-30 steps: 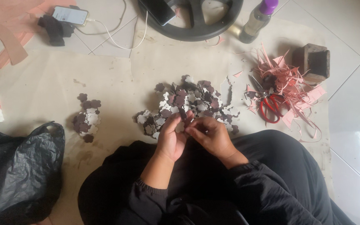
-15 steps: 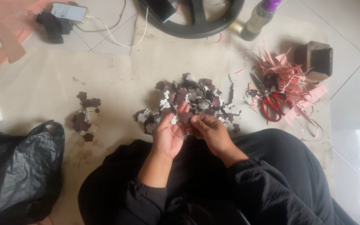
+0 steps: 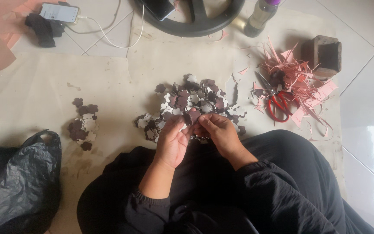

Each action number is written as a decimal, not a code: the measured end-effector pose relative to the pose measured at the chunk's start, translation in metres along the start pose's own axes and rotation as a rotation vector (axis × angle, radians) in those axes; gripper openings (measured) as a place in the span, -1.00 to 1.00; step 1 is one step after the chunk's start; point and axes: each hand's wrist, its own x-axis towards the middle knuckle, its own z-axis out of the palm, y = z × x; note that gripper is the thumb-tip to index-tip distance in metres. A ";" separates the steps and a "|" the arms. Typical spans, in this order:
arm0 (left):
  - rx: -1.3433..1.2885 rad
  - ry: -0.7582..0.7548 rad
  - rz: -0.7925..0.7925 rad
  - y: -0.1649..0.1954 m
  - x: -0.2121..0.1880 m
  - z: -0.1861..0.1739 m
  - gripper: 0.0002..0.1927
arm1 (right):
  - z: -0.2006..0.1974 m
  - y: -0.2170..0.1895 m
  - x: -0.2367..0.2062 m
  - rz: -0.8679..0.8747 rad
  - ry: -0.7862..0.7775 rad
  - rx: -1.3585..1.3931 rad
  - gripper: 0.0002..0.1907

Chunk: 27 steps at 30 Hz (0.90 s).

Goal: The person sits on the floor and repeatedly picks up small flower-shaped paper cutouts, folds or bends them by hand, and places them into a growing pile. The hands handle the pieces one at a time, occasionally shifting the pile to continue the process.

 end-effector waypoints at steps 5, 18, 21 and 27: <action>0.175 0.092 0.061 -0.015 0.002 -0.004 -0.83 | -0.001 0.006 -0.001 -0.072 -0.042 -0.045 -0.83; 0.193 0.345 0.137 -0.017 0.000 -0.014 -0.85 | 0.011 -0.001 -0.008 -0.103 0.020 -0.073 -0.87; 0.172 0.326 0.101 -0.019 0.000 -0.012 -0.80 | 0.016 0.004 -0.014 -0.235 -0.036 -0.102 -0.84; -0.038 0.290 -0.050 -0.010 -0.004 -0.002 -0.74 | 0.041 -0.002 -0.034 -0.489 0.110 -0.598 -0.68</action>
